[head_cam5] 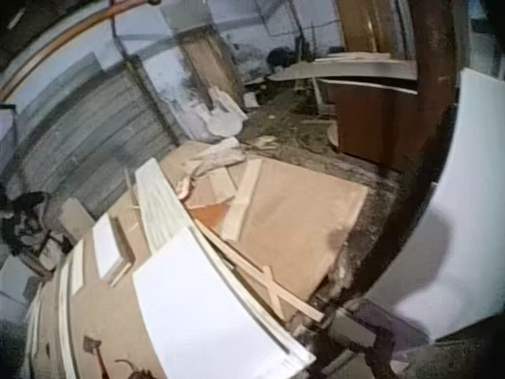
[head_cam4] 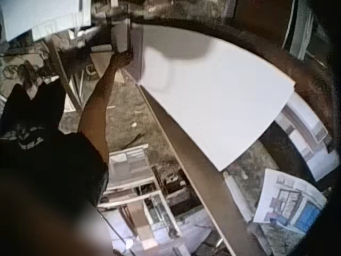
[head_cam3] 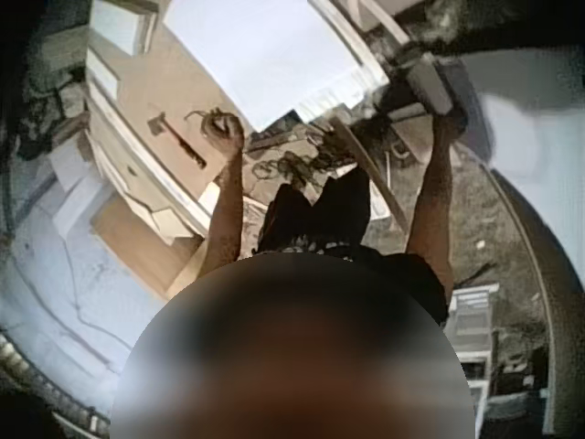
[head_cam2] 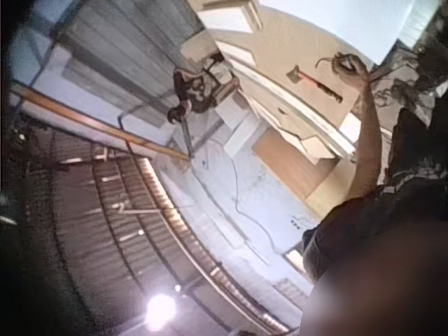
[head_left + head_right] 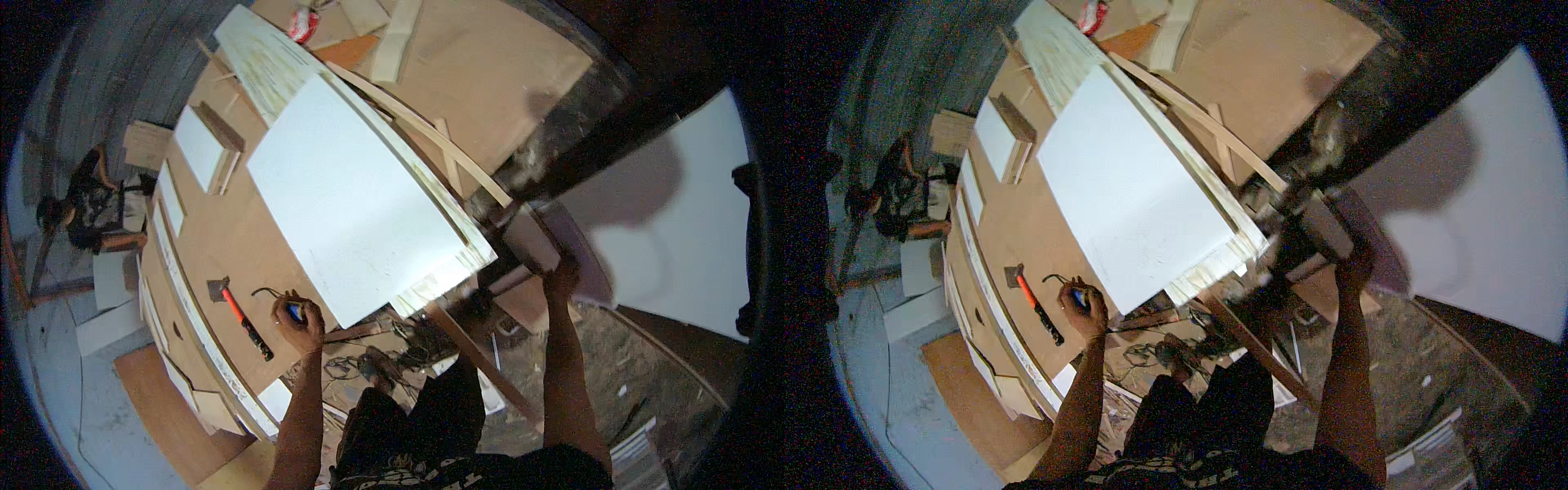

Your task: The person measures white rectangular panels with a tape measure, marks them with a pencil, and uses a hammer to split them along a table saw's blade slot. The person repeatedly handles and positions the panels for cutting.

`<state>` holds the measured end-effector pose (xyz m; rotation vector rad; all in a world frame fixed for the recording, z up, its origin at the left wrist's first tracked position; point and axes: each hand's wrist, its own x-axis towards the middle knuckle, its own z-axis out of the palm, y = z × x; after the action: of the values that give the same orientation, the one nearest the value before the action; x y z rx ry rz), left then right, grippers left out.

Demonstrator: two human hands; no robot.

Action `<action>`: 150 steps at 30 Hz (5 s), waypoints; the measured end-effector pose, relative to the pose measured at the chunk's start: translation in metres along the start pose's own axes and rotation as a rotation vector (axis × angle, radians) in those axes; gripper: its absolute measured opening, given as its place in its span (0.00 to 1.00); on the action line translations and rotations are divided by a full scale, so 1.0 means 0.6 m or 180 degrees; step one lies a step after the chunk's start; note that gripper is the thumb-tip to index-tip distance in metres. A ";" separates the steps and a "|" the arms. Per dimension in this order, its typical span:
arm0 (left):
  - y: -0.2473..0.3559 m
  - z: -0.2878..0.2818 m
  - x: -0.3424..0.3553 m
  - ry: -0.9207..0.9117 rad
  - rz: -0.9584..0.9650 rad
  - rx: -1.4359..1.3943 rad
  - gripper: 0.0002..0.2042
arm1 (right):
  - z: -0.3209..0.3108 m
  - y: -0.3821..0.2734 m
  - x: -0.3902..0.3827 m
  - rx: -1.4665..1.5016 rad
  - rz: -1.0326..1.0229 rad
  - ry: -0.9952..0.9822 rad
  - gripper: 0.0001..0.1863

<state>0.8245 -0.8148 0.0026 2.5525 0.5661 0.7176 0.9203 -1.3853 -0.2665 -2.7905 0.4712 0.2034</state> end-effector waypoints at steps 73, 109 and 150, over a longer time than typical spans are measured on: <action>0.033 -0.499 -0.468 -0.3813 0.0214 -0.4101 0.22 | -0.970 -0.415 -1.216 -0.1033 -0.1700 0.3197 0.04; -0.844 -1.075 -0.702 -0.1767 -0.2224 -0.2287 0.31 | -0.068 -0.672 -1.784 0.1997 -0.0467 -0.0450 0.29; -0.928 -1.048 -0.479 -0.1972 -0.2922 -0.2114 0.39 | 0.033 -1.098 -1.626 0.0521 -0.3132 -0.2474 0.23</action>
<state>0.0983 -0.3139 0.1012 1.5053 0.9516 -0.2002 0.2295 -0.4955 0.0763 -2.1953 -0.9723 0.8756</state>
